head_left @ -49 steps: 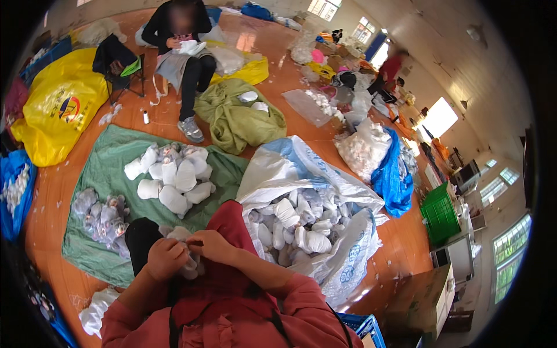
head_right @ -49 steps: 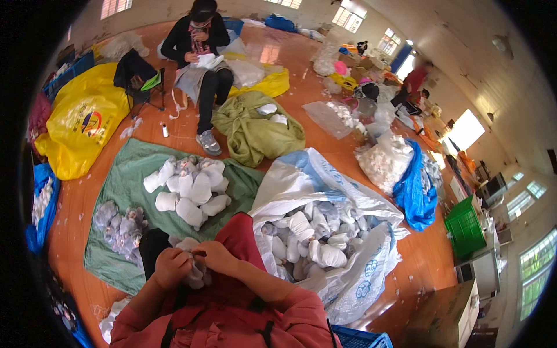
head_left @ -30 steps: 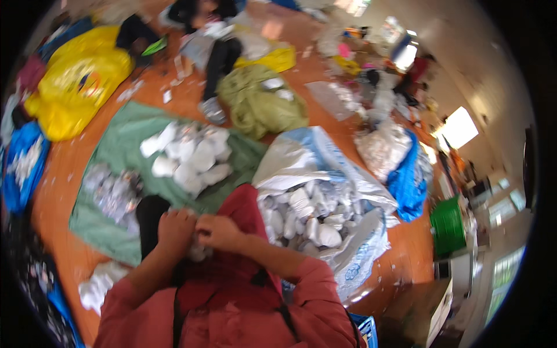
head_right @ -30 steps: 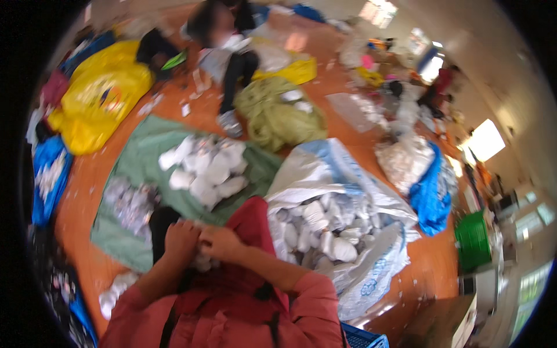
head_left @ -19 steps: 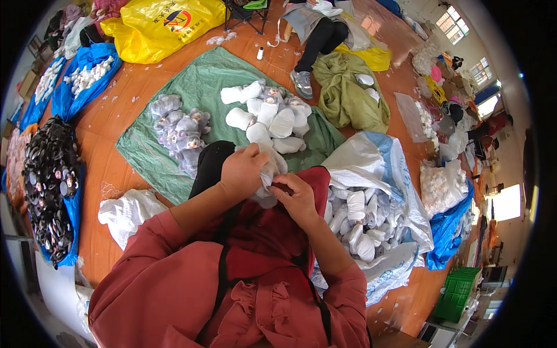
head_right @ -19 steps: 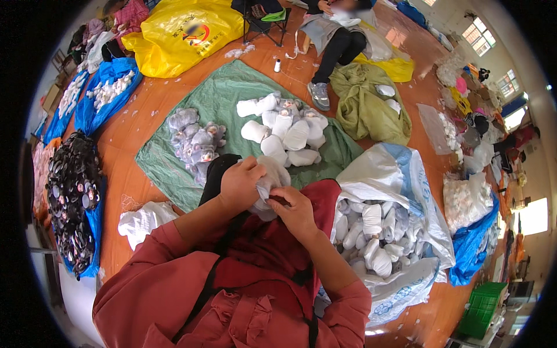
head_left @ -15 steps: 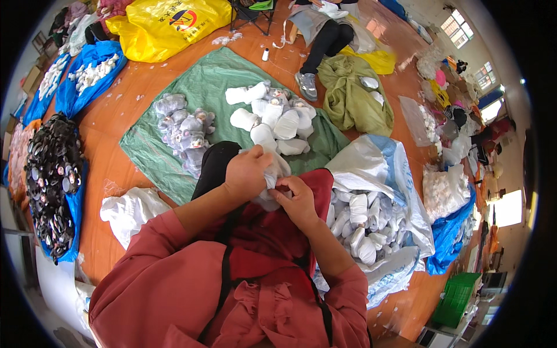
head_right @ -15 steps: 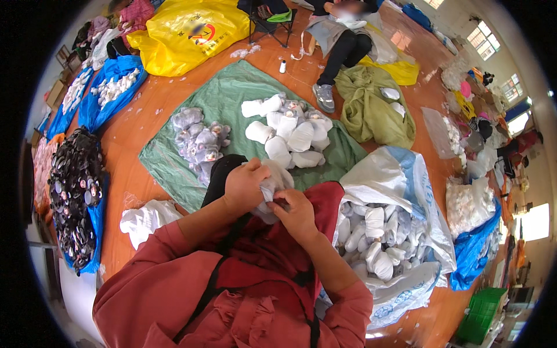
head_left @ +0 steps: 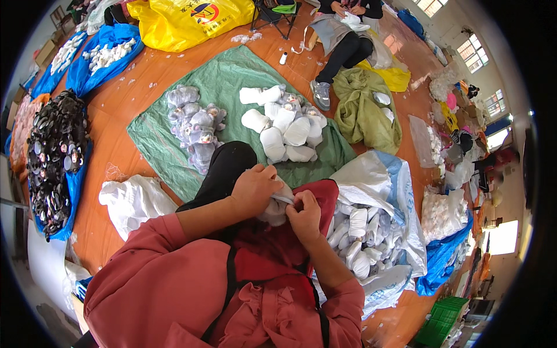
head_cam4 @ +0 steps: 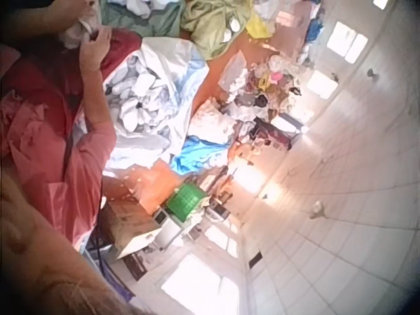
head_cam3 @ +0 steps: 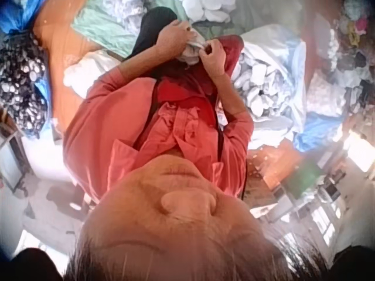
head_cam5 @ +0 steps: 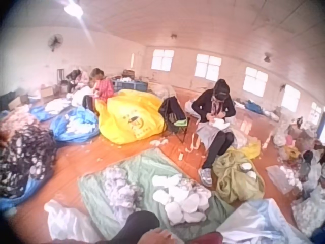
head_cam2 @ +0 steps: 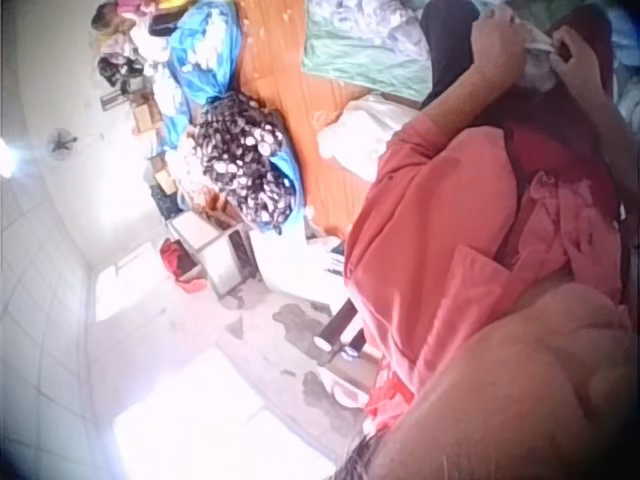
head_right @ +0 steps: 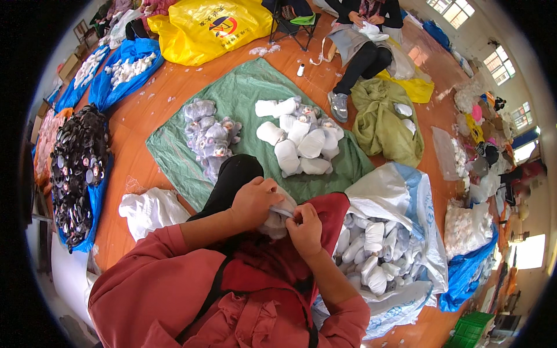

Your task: The person sits on the floor and repeatedly stuffs white filling into small grey plush toy shells by hand, then places the finished stuffed toys onto a green mat. The person handles the filling and plush shells one at a time.

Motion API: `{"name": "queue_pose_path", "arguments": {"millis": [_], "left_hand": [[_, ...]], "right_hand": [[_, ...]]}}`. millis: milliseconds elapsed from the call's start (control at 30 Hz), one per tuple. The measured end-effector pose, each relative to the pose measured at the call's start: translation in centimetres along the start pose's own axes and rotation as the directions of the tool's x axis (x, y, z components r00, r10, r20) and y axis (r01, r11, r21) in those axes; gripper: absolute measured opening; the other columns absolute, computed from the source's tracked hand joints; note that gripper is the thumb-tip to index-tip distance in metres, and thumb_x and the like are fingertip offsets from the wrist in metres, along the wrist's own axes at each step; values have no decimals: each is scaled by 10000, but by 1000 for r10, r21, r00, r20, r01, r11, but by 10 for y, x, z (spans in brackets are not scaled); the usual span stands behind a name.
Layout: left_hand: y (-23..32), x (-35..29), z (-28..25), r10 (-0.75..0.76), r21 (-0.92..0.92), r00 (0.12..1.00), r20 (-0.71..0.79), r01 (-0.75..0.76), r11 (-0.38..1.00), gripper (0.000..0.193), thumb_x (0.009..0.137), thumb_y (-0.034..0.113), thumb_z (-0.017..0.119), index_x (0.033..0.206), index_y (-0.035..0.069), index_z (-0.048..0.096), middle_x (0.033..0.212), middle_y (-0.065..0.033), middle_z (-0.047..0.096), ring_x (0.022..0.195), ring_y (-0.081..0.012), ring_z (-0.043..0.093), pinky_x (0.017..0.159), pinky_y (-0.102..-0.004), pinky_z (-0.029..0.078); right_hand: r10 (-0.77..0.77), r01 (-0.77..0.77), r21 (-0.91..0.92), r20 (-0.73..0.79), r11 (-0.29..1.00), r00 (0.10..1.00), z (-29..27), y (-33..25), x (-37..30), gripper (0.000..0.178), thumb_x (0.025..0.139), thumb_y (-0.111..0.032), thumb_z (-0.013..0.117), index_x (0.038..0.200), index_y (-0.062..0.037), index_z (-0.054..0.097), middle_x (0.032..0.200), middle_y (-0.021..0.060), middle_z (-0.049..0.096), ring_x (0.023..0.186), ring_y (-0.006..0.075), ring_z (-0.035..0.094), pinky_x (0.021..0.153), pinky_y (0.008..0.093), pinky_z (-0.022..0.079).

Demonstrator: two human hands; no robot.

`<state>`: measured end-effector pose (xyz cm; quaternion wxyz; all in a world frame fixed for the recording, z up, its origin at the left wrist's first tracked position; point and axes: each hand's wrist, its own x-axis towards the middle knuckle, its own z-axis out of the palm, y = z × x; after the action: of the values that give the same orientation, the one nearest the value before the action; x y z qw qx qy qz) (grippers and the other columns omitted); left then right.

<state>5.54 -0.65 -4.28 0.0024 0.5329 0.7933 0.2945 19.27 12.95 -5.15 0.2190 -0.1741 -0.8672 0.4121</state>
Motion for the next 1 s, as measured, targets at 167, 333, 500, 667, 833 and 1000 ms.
{"name": "queue_pose_path", "arguments": {"millis": [167,333,500,667,833,1000], "left_hand": [[-9,3,7,-5,1,998,59,5,1000,271,636,62,658,885,148,722,951,-25,618,916,-269,584,773,-355,497],[-18,1,21,-127,-148,990,52,134,980,258,659,52,640,892,127,723,921,-74,680,866,-302,638,752,-396,516],[-42,10,10,-471,-572,836,281,540,618,255,724,-10,598,945,60,705,826,-85,694,740,-229,653,704,-339,517],[-32,9,4,-372,-675,774,512,630,383,218,822,0,614,1026,36,679,886,-31,677,817,-118,610,732,-271,498],[-35,3,-10,-120,-699,717,687,697,161,346,903,60,579,1249,61,581,1092,-35,640,947,-111,590,824,-255,484],[-37,-11,-19,-106,-770,775,622,583,-259,534,906,144,618,1397,78,420,1294,-57,525,1103,-153,534,915,-287,466]], "right_hand": [[-142,142,-70,12,987,990,4,13,-4,219,651,65,612,799,-43,493,776,107,465,673,266,510,598,368,436],[-121,114,80,93,990,988,0,16,-2,249,698,36,669,880,-46,521,865,98,513,759,246,543,655,352,456],[-43,-34,283,260,958,965,-22,17,-1,555,723,-92,780,1224,-59,544,1155,105,561,1090,222,547,964,327,430],[-5,-22,88,291,996,957,-23,6,11,747,705,-194,830,1336,-12,474,1265,134,562,1170,261,536,1015,361,410],[142,-267,388,321,882,936,-15,24,14,588,764,-136,785,1270,19,530,1112,80,633,1027,182,584,930,304,455],[390,-449,504,225,738,893,-9,29,19,453,849,-181,724,1217,26,558,1071,76,632,978,167,576,887,299,461]]}}
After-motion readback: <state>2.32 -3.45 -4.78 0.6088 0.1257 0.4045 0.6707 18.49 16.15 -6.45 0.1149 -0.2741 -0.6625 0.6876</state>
